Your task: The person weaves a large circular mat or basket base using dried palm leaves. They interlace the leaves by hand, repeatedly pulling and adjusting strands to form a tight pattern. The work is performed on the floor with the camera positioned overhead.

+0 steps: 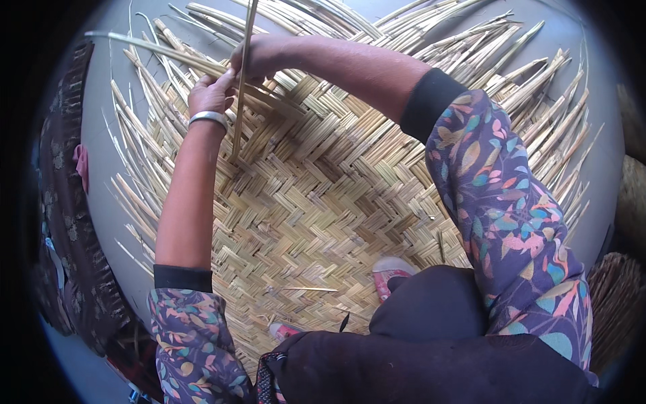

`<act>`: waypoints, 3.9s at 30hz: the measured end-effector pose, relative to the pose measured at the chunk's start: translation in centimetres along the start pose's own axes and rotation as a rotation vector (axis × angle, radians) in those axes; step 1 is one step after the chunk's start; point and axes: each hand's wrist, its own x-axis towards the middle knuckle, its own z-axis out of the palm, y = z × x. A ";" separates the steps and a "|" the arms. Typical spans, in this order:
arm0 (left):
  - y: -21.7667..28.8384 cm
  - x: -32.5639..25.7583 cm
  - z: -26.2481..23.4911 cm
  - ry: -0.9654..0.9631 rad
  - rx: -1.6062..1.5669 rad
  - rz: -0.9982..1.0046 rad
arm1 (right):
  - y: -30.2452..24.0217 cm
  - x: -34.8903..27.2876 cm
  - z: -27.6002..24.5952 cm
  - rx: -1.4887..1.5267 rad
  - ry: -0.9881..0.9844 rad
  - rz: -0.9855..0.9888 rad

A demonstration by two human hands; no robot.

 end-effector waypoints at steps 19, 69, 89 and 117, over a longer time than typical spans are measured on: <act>0.0 -0.9 -1.9 -0.259 -0.302 -0.093 | 1.4 -2.4 -1.4 0.294 -0.395 0.207; 0.2 -1.7 1.6 -0.436 -0.123 -0.202 | 0.0 -6.6 2.5 -0.559 0.136 0.060; 0.5 -4.0 0.2 -0.413 -0.168 -0.151 | 4.6 -5.5 0.1 0.125 -0.350 0.108; 0.0 -3.2 3.1 -0.516 -0.028 -0.297 | 0.3 -13.3 1.3 -0.317 0.046 0.319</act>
